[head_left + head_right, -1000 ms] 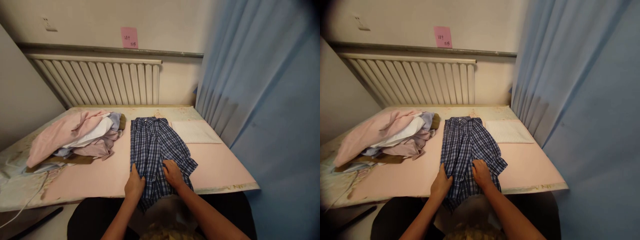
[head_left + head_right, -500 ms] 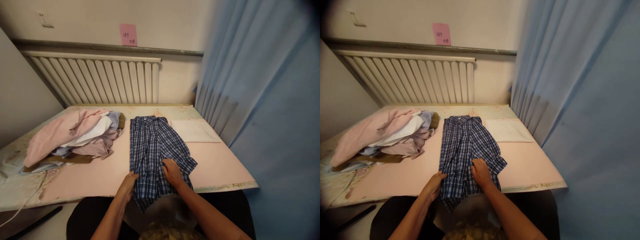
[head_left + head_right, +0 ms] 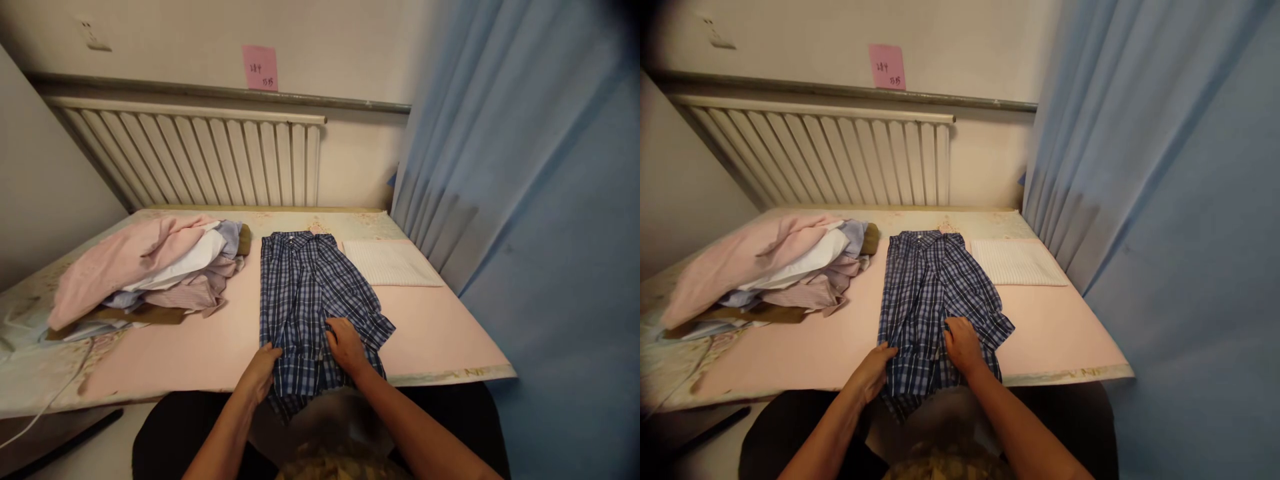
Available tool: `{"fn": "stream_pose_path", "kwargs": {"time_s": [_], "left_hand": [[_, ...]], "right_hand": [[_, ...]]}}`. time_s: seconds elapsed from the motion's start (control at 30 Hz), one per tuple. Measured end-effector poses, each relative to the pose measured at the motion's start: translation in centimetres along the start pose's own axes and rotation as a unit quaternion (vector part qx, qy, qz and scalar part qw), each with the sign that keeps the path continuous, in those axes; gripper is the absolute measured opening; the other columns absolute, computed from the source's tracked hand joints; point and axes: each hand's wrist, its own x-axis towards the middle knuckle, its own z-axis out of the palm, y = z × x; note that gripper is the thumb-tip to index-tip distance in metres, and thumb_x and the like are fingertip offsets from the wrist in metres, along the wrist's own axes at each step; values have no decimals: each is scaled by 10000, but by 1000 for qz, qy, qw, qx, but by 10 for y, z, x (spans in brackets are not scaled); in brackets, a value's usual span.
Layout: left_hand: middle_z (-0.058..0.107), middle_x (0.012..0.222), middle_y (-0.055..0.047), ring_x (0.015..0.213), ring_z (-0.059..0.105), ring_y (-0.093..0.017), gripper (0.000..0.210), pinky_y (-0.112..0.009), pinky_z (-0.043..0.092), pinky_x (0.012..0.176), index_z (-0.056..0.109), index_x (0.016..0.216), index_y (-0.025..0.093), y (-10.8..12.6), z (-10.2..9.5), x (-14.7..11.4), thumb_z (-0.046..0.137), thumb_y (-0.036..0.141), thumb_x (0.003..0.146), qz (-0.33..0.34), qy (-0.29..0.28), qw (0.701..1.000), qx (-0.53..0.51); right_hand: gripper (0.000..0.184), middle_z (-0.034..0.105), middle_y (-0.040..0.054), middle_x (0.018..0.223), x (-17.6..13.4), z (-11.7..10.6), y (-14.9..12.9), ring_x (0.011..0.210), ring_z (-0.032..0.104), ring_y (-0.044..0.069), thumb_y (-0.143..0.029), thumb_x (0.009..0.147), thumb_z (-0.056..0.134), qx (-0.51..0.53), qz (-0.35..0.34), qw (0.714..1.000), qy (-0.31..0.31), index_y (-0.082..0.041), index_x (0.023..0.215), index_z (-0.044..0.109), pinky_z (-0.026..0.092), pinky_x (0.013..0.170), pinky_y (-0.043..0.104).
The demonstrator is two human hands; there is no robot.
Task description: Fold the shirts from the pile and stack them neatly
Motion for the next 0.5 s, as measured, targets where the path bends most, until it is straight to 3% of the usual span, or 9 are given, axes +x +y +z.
{"fn": "stream_pose_path", "kwargs": {"time_s": [0.27, 0.5], "left_hand": [[665, 1123, -136, 1038, 635, -229, 273, -349, 508, 864, 553, 1055, 167, 1, -2, 0, 569, 227, 790, 15, 35, 997, 63], [703, 1012, -116, 973, 655, -220, 225, -325, 522, 821, 593, 1012, 158, -4, -3, 6, 531, 245, 814, 80, 33, 981, 171]], "right_hand": [[276, 647, 76, 1051, 7, -2, -17, 1017, 559, 226, -131, 865, 458, 10, -12, 1000, 7, -209, 1092, 595, 443, 933, 411], [285, 619, 81, 1149, 17, 20, -66, 1121, 523, 220, -141, 870, 473, 32, -136, 987, -76, -197, 1127, 582, 419, 999, 408]]}}
